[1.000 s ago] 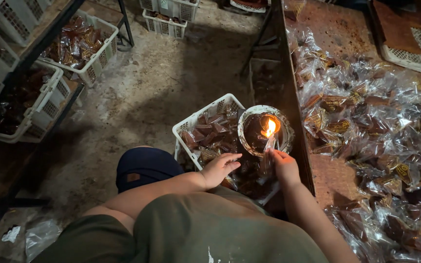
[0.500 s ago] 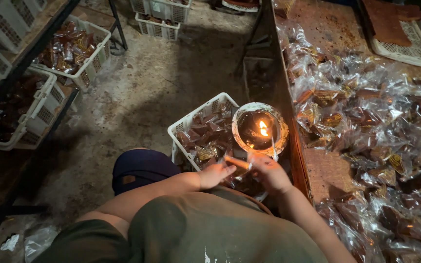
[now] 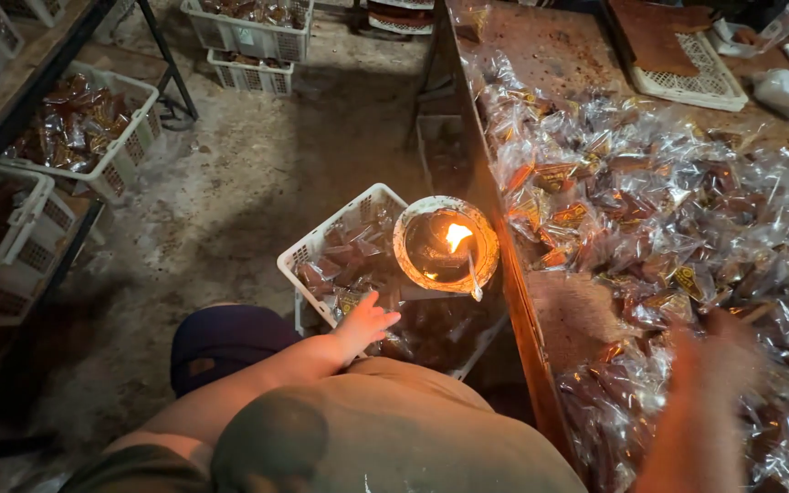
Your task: Sealing small plastic bags containing food items by folding the top edge and passing it through a candle flame.
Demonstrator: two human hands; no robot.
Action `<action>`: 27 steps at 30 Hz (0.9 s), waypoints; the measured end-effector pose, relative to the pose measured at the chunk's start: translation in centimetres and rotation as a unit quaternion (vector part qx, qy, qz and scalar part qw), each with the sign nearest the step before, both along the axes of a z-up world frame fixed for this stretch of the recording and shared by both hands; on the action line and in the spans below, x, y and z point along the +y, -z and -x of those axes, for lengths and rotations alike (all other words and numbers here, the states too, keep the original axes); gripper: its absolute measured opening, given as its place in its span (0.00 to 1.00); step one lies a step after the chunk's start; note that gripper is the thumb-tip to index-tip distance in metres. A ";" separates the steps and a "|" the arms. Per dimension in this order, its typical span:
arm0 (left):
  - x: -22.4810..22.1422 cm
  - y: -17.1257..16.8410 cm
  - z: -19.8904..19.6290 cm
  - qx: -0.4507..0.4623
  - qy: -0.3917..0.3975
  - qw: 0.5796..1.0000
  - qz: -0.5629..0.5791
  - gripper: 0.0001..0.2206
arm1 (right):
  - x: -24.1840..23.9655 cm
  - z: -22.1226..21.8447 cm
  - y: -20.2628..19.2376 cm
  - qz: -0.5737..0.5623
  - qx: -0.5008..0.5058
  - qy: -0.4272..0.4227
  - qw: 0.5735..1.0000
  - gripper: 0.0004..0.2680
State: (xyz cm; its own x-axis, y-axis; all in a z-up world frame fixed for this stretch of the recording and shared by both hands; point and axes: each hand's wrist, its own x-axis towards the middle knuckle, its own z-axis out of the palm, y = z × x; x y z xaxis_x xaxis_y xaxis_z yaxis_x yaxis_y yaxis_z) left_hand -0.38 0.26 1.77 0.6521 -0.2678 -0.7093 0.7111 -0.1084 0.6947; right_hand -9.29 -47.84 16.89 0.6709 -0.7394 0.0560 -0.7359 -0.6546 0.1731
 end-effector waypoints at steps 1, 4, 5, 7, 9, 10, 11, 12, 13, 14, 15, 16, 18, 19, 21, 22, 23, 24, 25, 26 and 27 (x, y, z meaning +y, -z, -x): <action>-0.2 1.5 -0.1 -0.036 0.016 0.999 0.011 0.44 | -1.3 2.1 -1.9 -0.038 -0.063 0.104 0.992 0.30; -0.8 3.8 -0.5 -0.075 0.049 0.996 0.010 0.34 | -0.8 6.0 -3.7 -0.128 -0.137 0.259 0.947 0.32; -1.0 4.2 -0.5 -0.075 0.068 0.995 -0.002 0.29 | 0.1 7.0 -3.7 -0.181 -0.146 0.312 0.921 0.33; -1.2 3.4 -0.3 -0.081 0.077 0.994 -0.001 0.28 | -0.3 5.8 -3.1 -0.187 -0.135 0.302 0.925 0.35; -1.4 2.6 0.0 -0.087 0.084 0.993 0.001 0.26 | 0.2 4.2 -2.9 -0.192 -0.123 0.289 0.930 0.37; -1.5 2.3 0.1 -0.081 0.087 0.993 -0.001 0.26 | 1.1 3.5 -2.8 -0.206 -0.115 0.264 0.935 0.35; -1.6 2.0 0.2 -0.074 0.090 0.993 -0.003 0.26 | 1.9 2.7 -2.8 -0.220 -0.108 0.238 0.940 0.32; -1.6 0.8 0.4 -0.073 0.091 0.993 -0.002 0.26 | 3.6 1.5 -3.1 -0.219 -0.107 0.240 0.940 0.32; -1.7 -0.4 0.6 -0.058 0.101 0.993 -0.016 0.26 | 5.3 0.4 -3.5 -0.220 -0.037 0.206 0.953 0.32; -1.7 -1.6 0.6 -0.044 0.110 0.992 -0.031 0.25 | 7.1 -0.9 -3.8 -0.221 0.032 0.171 0.960 0.33; -1.6 -2.2 1.1 -0.044 0.112 0.992 -0.030 0.25 | 7.5 -1.1 -2.7 -0.221 0.031 0.172 0.960 0.33; -1.5 -2.8 1.2 -0.063 0.146 0.986 -0.050 0.26 | 8.0 -1.8 -1.6 -0.226 -0.015 0.124 0.966 0.32; -1.1 -3.3 1.4 -0.081 0.175 0.979 -0.069 0.26 | 8.4 -3.2 0.5 -0.230 -0.061 0.071 0.969 0.31; -0.9 -3.2 1.4 -0.102 0.187 0.975 -0.071 0.26 | 8.3 -3.8 1.5 -0.264 -0.136 0.052 0.953 0.28; -0.7 -1.6 1.3 -0.123 0.192 0.971 -0.073 0.25 | 7.7 -4.3 3.6 -0.297 -0.209 0.027 0.931 0.25; -0.6 -0.3 1.1 -0.126 0.166 0.976 -0.057 0.25 | 7.2 -4.4 4.6 -0.269 -0.238 0.011 0.933 0.23; -0.5 1.0 0.8 -0.128 0.140 0.981 -0.041 0.25 | 6.7 -4.6 5.5 -0.241 -0.267 -0.005 0.933 0.20; -0.1 0.4 0.9 -0.127 0.133 0.982 -0.041 0.25 | 4.8 -4.6 6.7 -0.242 -0.265 -0.012 0.934 0.20; 0.3 -0.2 0.9 -0.127 0.146 0.979 -0.064 0.25 | 2.9 -4.7 7.9 -0.207 -0.243 -0.026 0.947 0.18; 0.7 -0.8 0.9 -0.128 0.163 0.975 -0.087 0.25 | 1.0 -4.6 9.1 -0.172 -0.223 -0.038 0.959 0.17; 0.9 -0.9 0.9 -0.127 0.159 0.975 -0.087 0.25 | 1.5 -4.3 7.6 -0.173 -0.223 -0.041 0.959 0.17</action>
State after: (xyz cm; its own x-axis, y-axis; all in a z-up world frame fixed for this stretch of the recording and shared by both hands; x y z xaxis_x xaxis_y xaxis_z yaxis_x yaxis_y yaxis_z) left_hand -1.32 1.20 2.67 0.7167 -0.3752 -0.5879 0.4287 -0.4279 0.7957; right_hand -4.97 -46.34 9.32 0.6945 -0.7106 0.1124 -0.6294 -0.6758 -0.3836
